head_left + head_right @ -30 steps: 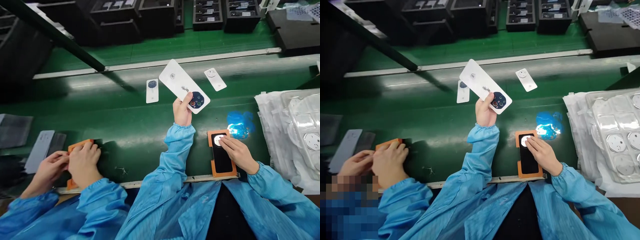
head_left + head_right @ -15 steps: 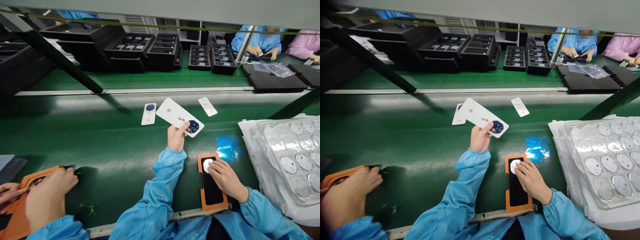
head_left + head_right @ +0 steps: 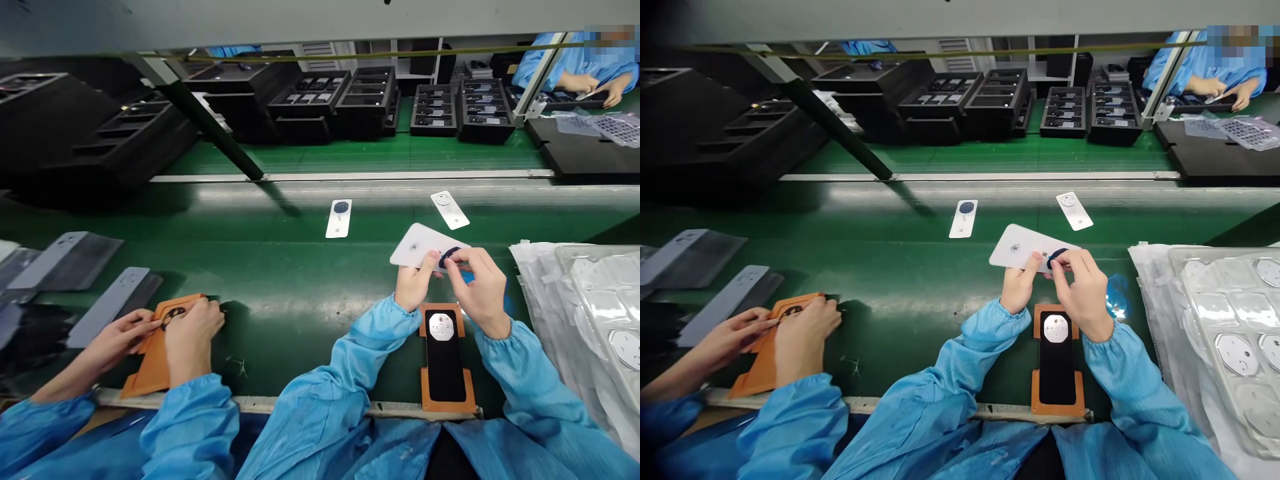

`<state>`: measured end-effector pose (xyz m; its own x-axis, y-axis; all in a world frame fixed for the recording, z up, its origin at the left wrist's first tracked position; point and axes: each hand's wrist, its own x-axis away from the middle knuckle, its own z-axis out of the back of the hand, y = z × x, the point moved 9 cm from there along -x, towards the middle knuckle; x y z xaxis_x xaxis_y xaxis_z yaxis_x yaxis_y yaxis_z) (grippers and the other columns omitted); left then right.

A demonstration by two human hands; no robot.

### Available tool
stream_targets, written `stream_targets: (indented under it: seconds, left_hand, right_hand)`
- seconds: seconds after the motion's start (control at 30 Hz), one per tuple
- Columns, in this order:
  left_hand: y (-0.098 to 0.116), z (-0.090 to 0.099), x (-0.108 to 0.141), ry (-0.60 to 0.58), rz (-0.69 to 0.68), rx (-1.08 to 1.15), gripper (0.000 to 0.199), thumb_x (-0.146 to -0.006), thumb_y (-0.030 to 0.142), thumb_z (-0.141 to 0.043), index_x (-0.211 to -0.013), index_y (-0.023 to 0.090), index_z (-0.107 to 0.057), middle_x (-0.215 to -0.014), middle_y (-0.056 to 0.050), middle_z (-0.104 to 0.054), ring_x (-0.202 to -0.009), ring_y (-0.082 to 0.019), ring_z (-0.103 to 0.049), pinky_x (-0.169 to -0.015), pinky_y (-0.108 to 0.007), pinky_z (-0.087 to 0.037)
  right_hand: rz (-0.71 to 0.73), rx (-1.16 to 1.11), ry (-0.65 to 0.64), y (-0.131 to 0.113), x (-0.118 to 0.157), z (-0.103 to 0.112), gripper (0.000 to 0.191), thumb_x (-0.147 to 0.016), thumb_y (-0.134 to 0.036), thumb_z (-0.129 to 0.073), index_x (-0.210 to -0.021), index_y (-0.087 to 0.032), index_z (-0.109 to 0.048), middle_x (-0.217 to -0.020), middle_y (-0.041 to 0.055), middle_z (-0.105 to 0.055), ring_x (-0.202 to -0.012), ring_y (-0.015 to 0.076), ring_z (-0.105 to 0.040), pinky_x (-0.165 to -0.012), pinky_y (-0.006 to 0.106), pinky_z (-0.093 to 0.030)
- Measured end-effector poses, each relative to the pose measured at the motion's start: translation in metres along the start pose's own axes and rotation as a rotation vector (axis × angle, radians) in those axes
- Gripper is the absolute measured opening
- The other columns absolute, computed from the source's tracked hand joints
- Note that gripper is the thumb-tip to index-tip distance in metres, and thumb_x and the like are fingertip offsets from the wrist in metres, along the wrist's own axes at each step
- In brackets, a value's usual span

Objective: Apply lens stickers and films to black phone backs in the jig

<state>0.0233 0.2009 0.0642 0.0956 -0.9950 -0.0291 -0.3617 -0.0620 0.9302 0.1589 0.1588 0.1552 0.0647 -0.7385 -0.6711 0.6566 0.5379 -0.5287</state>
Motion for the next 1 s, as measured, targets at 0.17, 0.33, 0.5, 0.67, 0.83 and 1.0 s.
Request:
stream_targets:
  seconds: [0.17,0.33,0.5,0.67,0.83,1.0]
  left_hand:
    - [0.003,-0.008,0.009,-0.056,-0.103,0.018,0.07,-0.088,0.08,-0.061,-0.115,0.018,-0.076,-0.123,-0.015,-0.076,-0.111,-0.03,-0.075,-0.087,-0.04,-0.066]
    - [0.012,-0.003,0.014,-0.044,-0.198,-0.109,0.059,-0.095,0.072,-0.058,-0.11,0.019,-0.079,-0.112,-0.012,-0.079,-0.107,-0.03,-0.075,-0.095,-0.042,-0.063]
    - [0.016,-0.001,0.018,-0.069,-0.254,-0.178,0.053,-0.101,0.064,-0.056,-0.119,0.02,-0.079,-0.109,-0.01,-0.079,-0.106,-0.027,-0.073,-0.098,-0.04,-0.059]
    - [0.03,-0.011,0.023,-0.141,-0.328,-0.231,0.05,-0.105,0.057,-0.051,-0.132,0.021,-0.074,-0.126,-0.011,-0.076,-0.117,-0.027,-0.072,-0.105,-0.04,-0.057]
    - [0.045,-0.019,0.029,-0.173,-0.403,-0.274,0.045,-0.107,0.051,-0.051,-0.138,0.024,-0.07,-0.137,-0.01,-0.072,-0.126,-0.027,-0.069,-0.112,-0.042,-0.055]
    - [0.049,-0.021,0.031,-0.191,-0.417,-0.287,0.048,-0.107,0.051,-0.05,-0.141,0.024,-0.069,-0.143,-0.01,-0.069,-0.135,-0.029,-0.064,-0.118,-0.045,-0.053]
  right_hand:
    - [-0.014,0.008,0.088,0.008,-0.004,-0.003,0.004,-0.096,-0.022,-0.068,-0.096,-0.024,-0.071,-0.097,0.0076,-0.072,-0.087,0.0216,-0.073,-0.071,0.037,-0.067]
    - [-0.05,-0.026,0.101,0.005,-0.006,-0.001,0.009,-0.097,-0.023,-0.066,-0.09,-0.024,-0.072,-0.093,0.0063,-0.072,-0.083,0.0199,-0.073,-0.07,0.036,-0.067]
    - [-0.076,-0.05,0.097,0.004,-0.008,0.0,0.009,-0.097,-0.023,-0.066,-0.09,-0.025,-0.072,-0.092,0.0058,-0.073,-0.083,0.0198,-0.073,-0.07,0.036,-0.067]
    - [-0.069,-0.058,0.093,0.005,-0.008,0.0,0.009,-0.096,-0.021,-0.065,-0.09,-0.024,-0.071,-0.094,0.006,-0.075,-0.085,0.0202,-0.074,-0.073,0.036,-0.066]
    - [-0.089,-0.074,0.108,0.004,-0.011,0.0,0.009,-0.095,-0.022,-0.064,-0.089,-0.025,-0.07,-0.094,0.0054,-0.075,-0.085,0.0207,-0.074,-0.072,0.037,-0.065]
    - [-0.087,-0.12,0.144,0.003,-0.013,0.002,0.008,-0.091,-0.017,-0.066,-0.087,-0.024,-0.07,-0.091,0.0042,-0.074,-0.083,0.0185,-0.072,-0.071,0.034,-0.063]
